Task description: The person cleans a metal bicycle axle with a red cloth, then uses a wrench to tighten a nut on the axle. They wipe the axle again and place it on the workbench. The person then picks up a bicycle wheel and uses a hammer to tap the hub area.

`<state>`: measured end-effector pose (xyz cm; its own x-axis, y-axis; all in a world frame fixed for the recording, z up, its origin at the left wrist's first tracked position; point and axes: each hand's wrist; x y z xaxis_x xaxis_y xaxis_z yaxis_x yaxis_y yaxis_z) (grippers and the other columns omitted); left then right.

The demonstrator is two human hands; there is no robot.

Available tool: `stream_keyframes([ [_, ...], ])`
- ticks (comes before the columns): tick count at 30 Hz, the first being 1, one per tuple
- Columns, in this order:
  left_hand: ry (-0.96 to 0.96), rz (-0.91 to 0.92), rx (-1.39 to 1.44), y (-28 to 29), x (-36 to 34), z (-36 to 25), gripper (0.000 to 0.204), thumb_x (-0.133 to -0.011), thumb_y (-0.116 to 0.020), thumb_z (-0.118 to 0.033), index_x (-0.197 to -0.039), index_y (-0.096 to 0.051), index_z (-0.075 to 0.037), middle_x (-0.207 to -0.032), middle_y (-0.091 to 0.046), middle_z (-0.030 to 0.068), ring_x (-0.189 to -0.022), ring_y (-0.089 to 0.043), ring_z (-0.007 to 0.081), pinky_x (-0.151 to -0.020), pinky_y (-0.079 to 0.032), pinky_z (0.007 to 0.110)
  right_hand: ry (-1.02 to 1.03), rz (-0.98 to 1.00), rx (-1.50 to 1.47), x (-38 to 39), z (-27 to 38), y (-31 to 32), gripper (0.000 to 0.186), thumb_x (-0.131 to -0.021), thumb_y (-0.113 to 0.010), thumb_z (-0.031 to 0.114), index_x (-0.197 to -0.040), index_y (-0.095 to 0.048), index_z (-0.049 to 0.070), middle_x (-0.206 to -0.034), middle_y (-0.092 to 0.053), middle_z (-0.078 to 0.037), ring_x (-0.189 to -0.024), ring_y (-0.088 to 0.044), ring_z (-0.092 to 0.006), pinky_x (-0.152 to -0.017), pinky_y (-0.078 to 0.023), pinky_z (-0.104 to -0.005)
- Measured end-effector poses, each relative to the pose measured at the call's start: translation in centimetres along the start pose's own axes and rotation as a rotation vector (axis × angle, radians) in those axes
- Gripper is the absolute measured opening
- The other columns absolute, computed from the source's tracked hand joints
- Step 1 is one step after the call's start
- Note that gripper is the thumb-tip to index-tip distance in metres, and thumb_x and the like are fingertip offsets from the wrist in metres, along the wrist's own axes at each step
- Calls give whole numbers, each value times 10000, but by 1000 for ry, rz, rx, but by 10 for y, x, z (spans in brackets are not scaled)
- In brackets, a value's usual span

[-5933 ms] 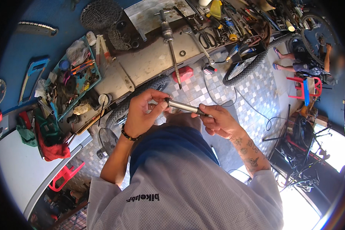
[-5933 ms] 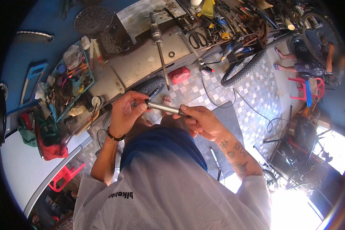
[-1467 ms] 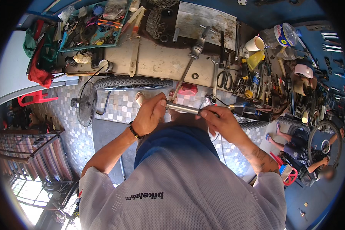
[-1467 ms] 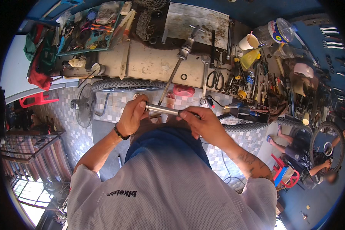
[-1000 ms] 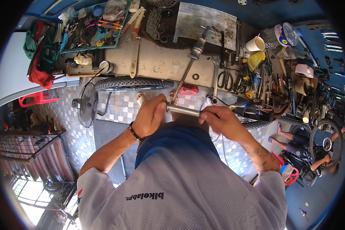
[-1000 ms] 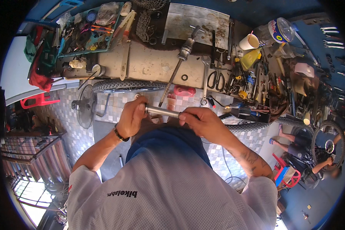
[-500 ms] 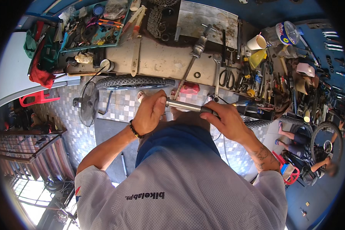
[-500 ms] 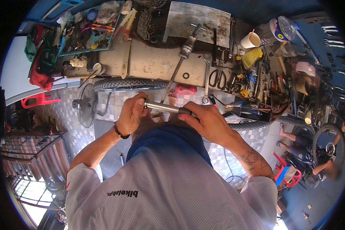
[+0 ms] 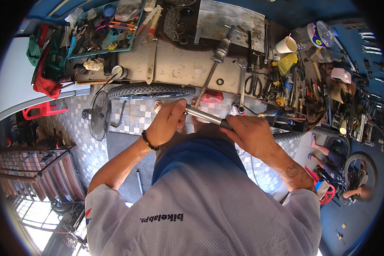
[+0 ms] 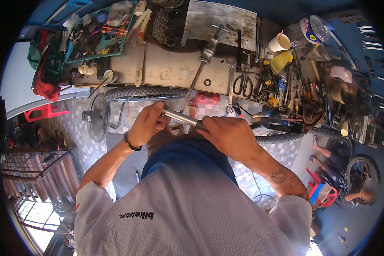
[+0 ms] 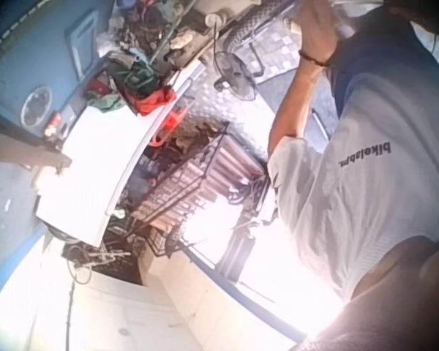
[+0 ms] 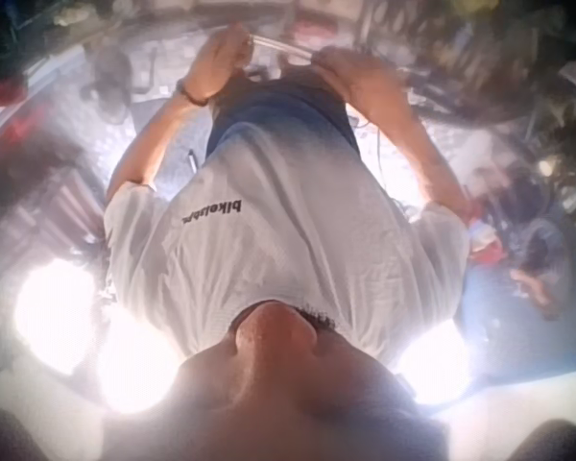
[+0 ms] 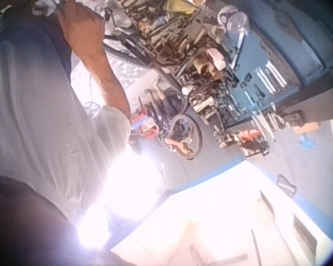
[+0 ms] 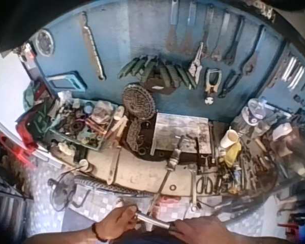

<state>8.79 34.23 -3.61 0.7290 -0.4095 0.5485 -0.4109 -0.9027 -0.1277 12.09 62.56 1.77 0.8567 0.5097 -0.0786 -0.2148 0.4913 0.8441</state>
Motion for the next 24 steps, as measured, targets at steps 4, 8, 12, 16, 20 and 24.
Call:
stream_keyframes([
  [4,24,22,42,1,-2,1,442,-1154,-415,-399,-873,-499,-69,-671,-419,-27,-599,-389,68,-540,-332,270,-435,151,-657,-5,-2,5,293,-1016,-725,313,-1031,-701,22,-598,-536,-39,-498,-577,-198,-512,-476,-329],
  [8,-200,-33,-206,-2,-3,3,463,-1154,-428,-368,-840,-517,-39,-673,-433,-5,-584,-428,95,-558,-399,302,-865,438,-1321,-4,-8,10,320,-1048,-693,315,-1075,-712,-3,-599,-469,10,-488,-491,-107,-487,-428,-296],
  [12,0,-22,-6,-5,-2,2,493,-1150,-427,-397,-817,-508,-43,-662,-418,-8,-571,-421,100,-557,-397,303,-244,-54,-333,3,-3,-4,235,-1006,-746,207,-1105,-707,-3,-604,-500,-18,-531,-528,-110,-514,-441,-303],
  [16,234,38,192,-5,0,0,528,-1144,-427,-436,-810,-525,-39,-663,-435,-18,-575,-428,93,-547,-389,291,50,-208,-68,4,-9,-6,265,-974,-768,108,-1185,-680,-27,-763,-648,-36,-616,-592,-98,-531,-492,-293],
  [20,65,-20,64,-11,-3,4,539,-1138,-437,-452,-840,-573,-25,-670,-451,-26,-568,-421,84,-539,-381,274,-696,252,-795,7,-14,1,256,-947,-792,103,-1153,-703,-19,-760,-640,-71,-690,-629,-96,-539,-492,-285],
  [24,90,-18,50,-12,-6,6,543,-1137,-439,-455,-870,-600,-12,-681,-481,-15,-568,-432,87,-544,-389,273,-529,98,-717,6,-14,-6,231,-937,-811,125,-1096,-719,-14,-786,-664,-84,-712,-632,-88,-546,-484,-265],
])
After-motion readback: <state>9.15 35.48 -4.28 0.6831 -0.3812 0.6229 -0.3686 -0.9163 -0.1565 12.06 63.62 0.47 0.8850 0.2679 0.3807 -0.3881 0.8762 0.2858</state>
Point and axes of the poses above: each hand's wrist, its own x-axis away from the middle knuckle, its own y-axis out of the back of the hand, z = x × y
